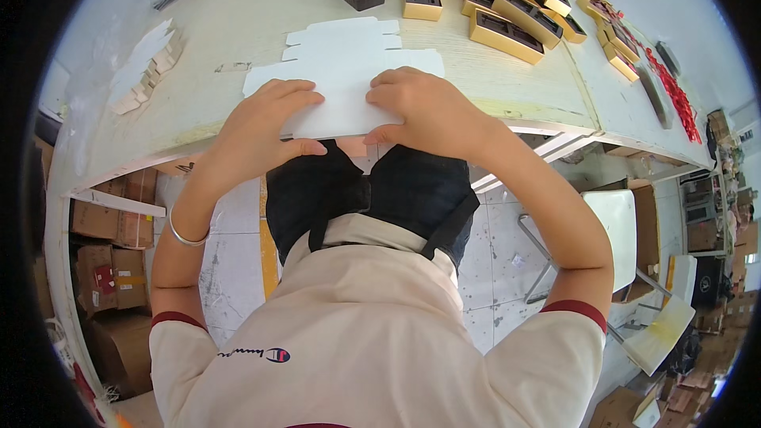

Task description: The person folds flat cardboard pieces into small rectangular boxes and places black rectangular inserts inside them. The person repeats this process multiple times, stacking the finished boxes on the table.

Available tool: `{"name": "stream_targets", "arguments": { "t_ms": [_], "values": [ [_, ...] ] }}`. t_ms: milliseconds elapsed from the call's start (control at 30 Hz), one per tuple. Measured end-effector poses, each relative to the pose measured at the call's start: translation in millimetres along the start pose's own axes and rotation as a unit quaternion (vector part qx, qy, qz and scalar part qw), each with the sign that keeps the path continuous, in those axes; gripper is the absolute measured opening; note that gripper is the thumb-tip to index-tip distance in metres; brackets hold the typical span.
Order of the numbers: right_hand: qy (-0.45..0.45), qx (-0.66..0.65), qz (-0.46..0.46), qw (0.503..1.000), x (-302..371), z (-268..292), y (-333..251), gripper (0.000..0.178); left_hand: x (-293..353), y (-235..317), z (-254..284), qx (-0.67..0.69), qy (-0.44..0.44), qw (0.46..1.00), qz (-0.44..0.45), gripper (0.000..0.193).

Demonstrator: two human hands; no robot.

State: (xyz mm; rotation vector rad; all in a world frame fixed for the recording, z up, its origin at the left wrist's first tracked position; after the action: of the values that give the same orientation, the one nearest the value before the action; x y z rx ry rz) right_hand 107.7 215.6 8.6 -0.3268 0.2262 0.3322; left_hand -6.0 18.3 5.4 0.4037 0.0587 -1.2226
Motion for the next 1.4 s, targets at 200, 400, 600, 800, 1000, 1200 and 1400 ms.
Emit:
{"name": "stream_targets", "arguments": {
  "t_ms": [200, 400, 600, 800, 1000, 1200, 1400],
  "values": [
    [-0.083, -0.024, -0.05, 0.995, -15.6, 15.8, -2.3, 0.038, -11.3, 4.1, 9.6, -0.001, -0.037, 0.999, 0.013, 0.052],
    [-0.061, -0.084, -0.057, 0.993, -19.6, 19.9, 2.7, 0.019, -18.5, -6.8, 5.8, 0.013, 0.007, 1.0, -0.007, 0.038],
    [0.102, -0.111, -0.096, 0.984, -25.7, -4.5, 19.1, 0.009, -37.9, -16.1, -2.9, 0.112, 0.0, 0.987, 0.116, 0.022],
    [0.078, -0.133, -0.133, 0.979, -38.3, -15.2, 27.5, 0.01, -34.7, -11.4, -16.7, -0.018, 0.144, 0.989, 0.002, 0.018],
    [-0.069, -0.303, -0.266, 0.913, -52.1, -0.2, 43.6, 0.013, -24.5, -12.1, -9.3, -0.012, 0.13, 0.986, -0.102, 0.016],
    [0.134, 0.038, 0.061, 0.988, -37.5, -1.4, 15.0, 0.019, -37.0, -25.1, -13.6, 0.009, 0.099, 0.989, -0.111, 0.014],
    [0.067, 0.056, 0.063, 0.994, -36.1, -12.7, 23.1, 0.01, -47.3, -28.6, -12.7, 0.038, 0.07, 0.995, -0.063, 0.012]
  ]
}}
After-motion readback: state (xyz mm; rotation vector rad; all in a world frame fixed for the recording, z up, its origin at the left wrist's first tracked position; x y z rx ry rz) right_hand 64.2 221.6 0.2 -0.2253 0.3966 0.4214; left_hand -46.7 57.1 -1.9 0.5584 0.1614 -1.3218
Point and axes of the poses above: each hand's wrist, its own x-axis away from the middle knuckle, its own z-axis out of the back of the hand, y = z × x, the point moved 2 cm from there along -x, towards the middle knuckle, and after that the axes turned 3 degrees about z, right-handed, at the moved point
